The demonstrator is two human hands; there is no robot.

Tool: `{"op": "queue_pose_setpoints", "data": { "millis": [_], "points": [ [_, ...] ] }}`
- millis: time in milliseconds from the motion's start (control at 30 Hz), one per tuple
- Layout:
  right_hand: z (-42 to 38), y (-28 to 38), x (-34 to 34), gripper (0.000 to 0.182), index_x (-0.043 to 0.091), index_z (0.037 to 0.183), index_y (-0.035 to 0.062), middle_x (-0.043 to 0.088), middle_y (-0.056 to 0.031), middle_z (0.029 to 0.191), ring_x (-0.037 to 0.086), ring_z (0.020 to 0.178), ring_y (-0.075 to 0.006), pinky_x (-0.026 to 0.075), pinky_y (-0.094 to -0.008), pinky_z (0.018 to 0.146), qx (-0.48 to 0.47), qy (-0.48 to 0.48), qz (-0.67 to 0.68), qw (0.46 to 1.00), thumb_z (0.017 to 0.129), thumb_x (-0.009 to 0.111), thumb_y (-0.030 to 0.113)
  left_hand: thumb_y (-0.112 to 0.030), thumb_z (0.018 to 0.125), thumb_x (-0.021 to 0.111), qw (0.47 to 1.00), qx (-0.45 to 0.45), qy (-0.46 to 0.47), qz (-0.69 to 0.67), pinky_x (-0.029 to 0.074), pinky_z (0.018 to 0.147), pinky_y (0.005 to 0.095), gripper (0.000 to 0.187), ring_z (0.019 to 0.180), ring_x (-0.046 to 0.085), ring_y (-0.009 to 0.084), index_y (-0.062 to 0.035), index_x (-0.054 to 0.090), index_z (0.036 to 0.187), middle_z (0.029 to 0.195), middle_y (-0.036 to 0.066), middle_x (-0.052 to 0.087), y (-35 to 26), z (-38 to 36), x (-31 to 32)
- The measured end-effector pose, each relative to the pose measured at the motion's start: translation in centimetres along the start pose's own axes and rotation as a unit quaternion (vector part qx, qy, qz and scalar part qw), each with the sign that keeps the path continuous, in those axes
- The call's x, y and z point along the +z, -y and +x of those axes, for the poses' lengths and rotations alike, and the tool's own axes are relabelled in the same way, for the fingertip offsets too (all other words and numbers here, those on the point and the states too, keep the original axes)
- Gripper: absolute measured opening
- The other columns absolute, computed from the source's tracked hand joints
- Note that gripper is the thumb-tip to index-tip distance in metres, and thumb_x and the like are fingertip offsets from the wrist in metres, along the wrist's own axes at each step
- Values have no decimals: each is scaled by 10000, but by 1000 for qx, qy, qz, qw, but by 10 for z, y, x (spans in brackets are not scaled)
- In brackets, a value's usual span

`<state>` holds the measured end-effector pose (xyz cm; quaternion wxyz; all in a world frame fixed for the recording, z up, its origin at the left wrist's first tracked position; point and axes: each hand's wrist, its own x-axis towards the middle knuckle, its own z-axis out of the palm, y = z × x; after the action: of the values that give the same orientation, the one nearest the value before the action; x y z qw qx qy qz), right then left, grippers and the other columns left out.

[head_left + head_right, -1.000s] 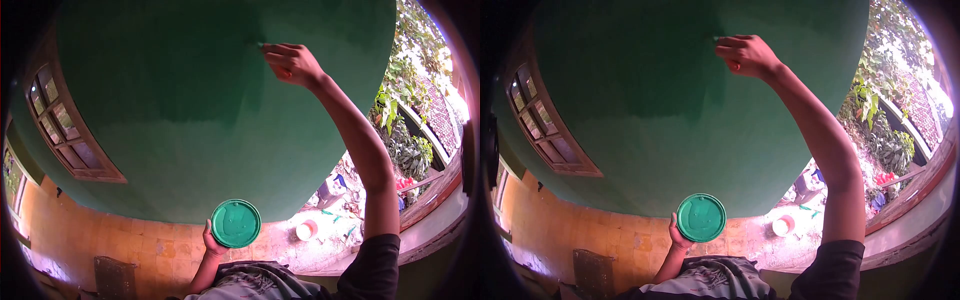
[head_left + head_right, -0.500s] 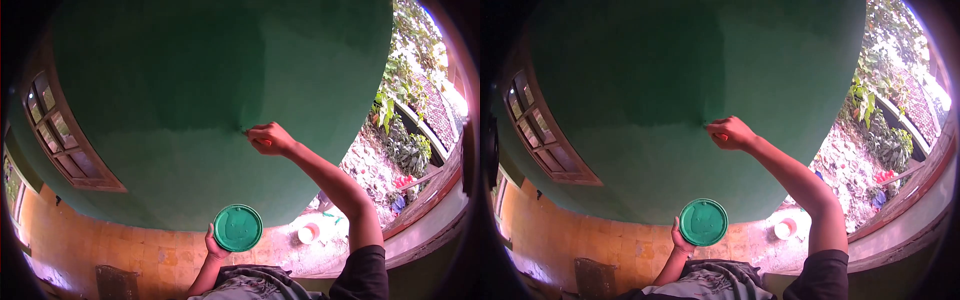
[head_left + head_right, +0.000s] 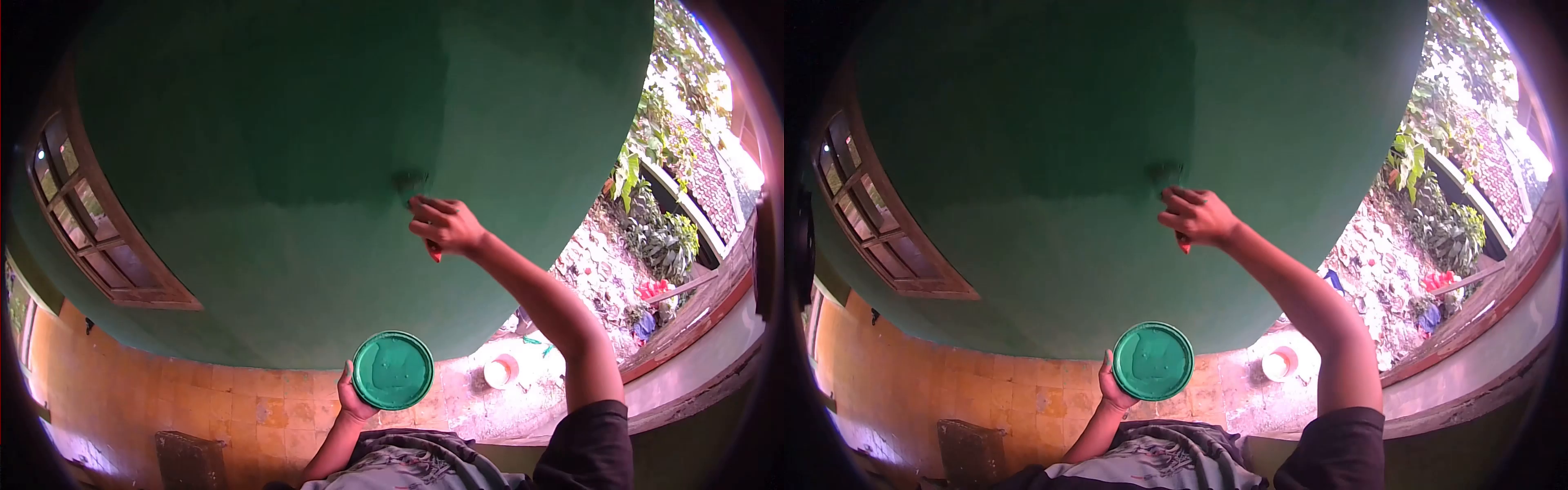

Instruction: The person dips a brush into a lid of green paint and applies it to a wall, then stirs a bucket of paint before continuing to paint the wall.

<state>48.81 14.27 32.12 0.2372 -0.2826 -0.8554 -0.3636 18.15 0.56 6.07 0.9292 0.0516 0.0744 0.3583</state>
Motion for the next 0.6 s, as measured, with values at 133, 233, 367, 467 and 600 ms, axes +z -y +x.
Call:
{"op": "queue_pose_setpoints", "data": {
  "millis": [133,233,367,467,600],
  "points": [
    [-12,17,3,156,582,812,114,629,-29,820,655,695,-252,532,-388,502,120,147,189,963,722,661,14,-615,983,482,999,-25,31,-24,308,1165,652,787,1434,396,429,-93,363,1559,1578,213,391,0,-3,1],
    [11,-11,-7,146,603,833,128,596,-34,728,600,594,-283,503,-410,492,80,-54,143,985,745,625,14,-616,986,475,999,1,40,-5,307,1168,646,782,1431,400,429,-95,365,1559,1578,212,391,0,8,8],
    [51,-60,-48,216,586,827,154,597,-14,781,625,652,-239,484,-382,478,40,-31,30,998,677,655,16,-636,986,455,1000,-19,22,-5,292,1179,643,799,1454,367,429,-97,349,1568,1600,205,358,-4,7,2],
    [81,-64,-86,255,582,822,161,645,-27,917,651,707,-217,512,-358,506,12,-106,-43,993,623,683,37,-639,986,453,999,-18,52,-2,294,1174,654,816,1461,355,434,-101,312,1583,1615,202,331,-2,8,6],
    [82,-69,-64,354,601,848,148,657,-91,1204,693,894,-220,601,-323,660,-9,-149,-123,981,533,761,125,-641,984,456,999,-24,22,2,285,1174,660,819,1465,347,438,-110,305,1589,1621,198,324,-5,9,0]
  ]
}}
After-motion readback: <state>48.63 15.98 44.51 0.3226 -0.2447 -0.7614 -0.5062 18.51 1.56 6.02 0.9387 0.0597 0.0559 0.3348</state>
